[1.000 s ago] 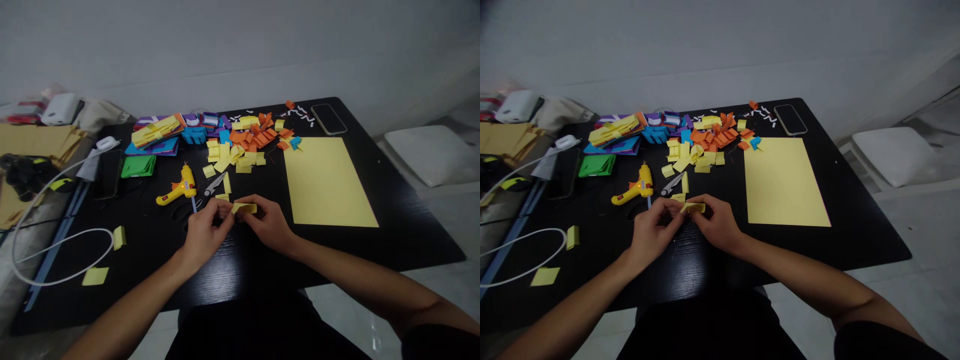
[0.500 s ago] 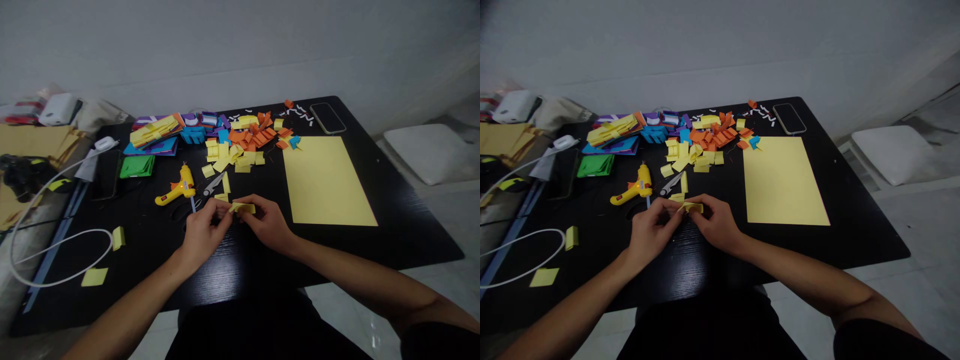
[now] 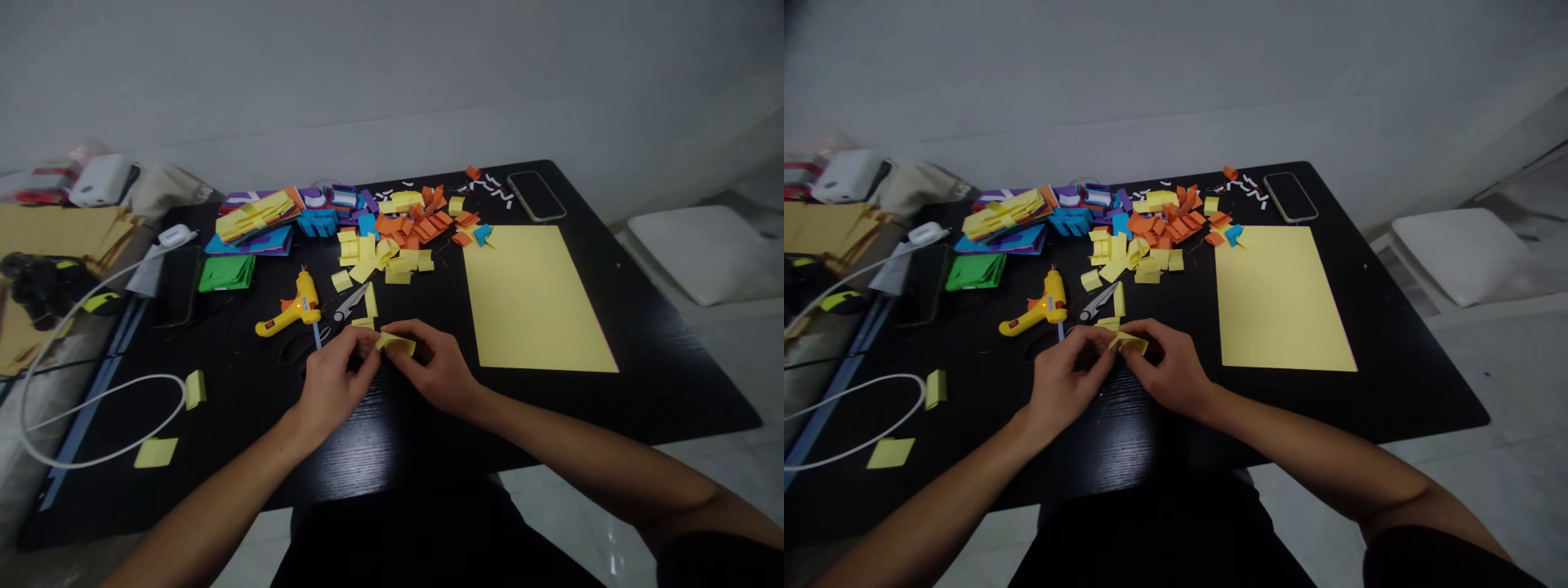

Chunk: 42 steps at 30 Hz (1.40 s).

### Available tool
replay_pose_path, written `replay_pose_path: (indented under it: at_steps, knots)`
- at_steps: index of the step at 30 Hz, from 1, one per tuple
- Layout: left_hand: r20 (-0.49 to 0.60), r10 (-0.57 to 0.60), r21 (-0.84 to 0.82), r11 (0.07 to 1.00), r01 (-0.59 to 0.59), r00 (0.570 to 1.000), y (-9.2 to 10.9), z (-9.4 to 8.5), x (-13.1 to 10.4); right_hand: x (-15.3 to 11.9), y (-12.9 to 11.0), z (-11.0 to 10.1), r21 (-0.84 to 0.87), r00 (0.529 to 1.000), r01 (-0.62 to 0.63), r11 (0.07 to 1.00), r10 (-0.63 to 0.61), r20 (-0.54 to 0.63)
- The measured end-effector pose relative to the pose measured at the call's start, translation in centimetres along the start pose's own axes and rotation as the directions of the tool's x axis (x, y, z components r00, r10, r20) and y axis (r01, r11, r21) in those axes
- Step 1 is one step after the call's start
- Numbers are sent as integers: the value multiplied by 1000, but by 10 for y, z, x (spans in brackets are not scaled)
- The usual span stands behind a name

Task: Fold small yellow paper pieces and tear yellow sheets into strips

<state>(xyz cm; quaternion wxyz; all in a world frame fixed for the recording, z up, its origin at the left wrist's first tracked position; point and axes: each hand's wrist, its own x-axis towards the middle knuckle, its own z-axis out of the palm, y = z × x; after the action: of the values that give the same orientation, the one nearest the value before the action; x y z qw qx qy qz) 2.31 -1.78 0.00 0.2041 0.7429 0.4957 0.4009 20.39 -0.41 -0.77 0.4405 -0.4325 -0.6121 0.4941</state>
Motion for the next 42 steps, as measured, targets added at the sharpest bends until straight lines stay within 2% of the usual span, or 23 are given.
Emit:
replay_pose_path:
  at_steps: [4, 8, 13, 20, 31, 37, 42]
  knots:
    - [-24, 29, 35, 999, -29, 999, -1, -2, 1, -3, 0, -2, 61, 998, -4, 998, 0, 70]
    - [-53, 59, 48, 997, -56, 997, 0, -5, 4, -2, -2, -5, 250, 986, -56, 967, 13, 169]
    - [-89, 109, 3, 994, -110, 990, 2, -5, 6, 3, 1, -5, 243, 991, -107, 964, 84, 103]
    - [-81, 152, -18, 988, -154, 985, 4, -6, 5, 5, 4, -3, 226, 994, -101, 969, 90, 57]
    - [-66, 145, -59, 987, -149, 987, 3, -7, 4, 5, 2, -3, 205, 995, -90, 975, 79, 61]
    - [-79, 154, -48, 986, -158, 985, 2, -7, 5, 5, 3, -4, 256, 992, -114, 960, 97, 80]
    - [-98, 85, -48, 995, -90, 992, -4, -6, 3, 3, -1, -5, 304, 988, -96, 948, 53, 148]
